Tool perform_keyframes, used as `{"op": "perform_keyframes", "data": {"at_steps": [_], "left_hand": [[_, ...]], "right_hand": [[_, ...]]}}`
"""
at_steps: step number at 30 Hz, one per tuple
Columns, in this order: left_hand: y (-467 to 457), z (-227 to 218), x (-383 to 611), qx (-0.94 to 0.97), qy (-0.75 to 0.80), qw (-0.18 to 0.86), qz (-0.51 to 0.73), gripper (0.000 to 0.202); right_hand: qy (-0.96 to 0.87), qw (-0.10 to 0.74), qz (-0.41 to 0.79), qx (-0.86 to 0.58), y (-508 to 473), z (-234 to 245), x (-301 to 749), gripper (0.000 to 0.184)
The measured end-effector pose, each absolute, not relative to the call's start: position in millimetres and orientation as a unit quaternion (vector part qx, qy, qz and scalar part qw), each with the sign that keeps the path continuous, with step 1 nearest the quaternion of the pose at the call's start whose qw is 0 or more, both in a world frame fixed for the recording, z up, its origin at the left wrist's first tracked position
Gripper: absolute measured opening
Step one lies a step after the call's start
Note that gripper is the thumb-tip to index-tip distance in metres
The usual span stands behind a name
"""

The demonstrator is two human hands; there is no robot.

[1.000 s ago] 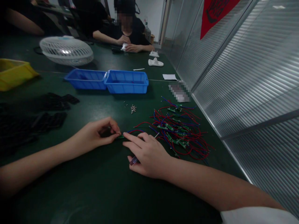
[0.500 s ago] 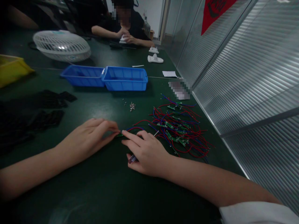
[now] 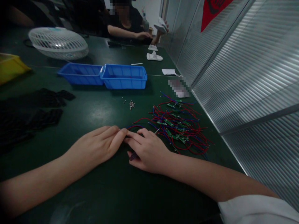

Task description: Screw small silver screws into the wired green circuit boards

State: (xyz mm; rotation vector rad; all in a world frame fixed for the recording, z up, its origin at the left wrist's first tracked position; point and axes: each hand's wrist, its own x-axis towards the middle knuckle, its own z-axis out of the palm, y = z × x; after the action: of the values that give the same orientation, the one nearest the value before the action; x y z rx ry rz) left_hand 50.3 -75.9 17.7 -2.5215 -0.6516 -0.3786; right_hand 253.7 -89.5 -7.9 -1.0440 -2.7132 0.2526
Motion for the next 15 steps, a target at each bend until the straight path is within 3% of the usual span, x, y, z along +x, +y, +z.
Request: {"op": "perform_keyframes", "data": {"at_steps": [5,8,11,15], "left_hand": [[-72.7,13.6,38.2,-0.944,-0.240,0.190,-0.121,0.029],[-57.8,6.6,19.5,-0.948,-0.282,0.033,-0.144,0.021],[-44.5,-1.4,7.3,-0.917,-0.335,-0.137,-0.168,0.033],[-40.2,-8.5,6.3,-0.900,-0.356,-0.187,-0.166,0.023]], "right_hand": [[-0.926,0.100,0.083,-0.355,-90.6,-6.3,254.4,0.047],[-0.924,0.101,0.086,-0.360,-91.3,-4.5,254.0,0.048],[-0.923,0.100,0.090,-0.362,-91.8,-2.8,253.8,0.048],[-0.924,0.100,0.095,-0.357,-91.6,-2.8,253.6,0.047]]}}
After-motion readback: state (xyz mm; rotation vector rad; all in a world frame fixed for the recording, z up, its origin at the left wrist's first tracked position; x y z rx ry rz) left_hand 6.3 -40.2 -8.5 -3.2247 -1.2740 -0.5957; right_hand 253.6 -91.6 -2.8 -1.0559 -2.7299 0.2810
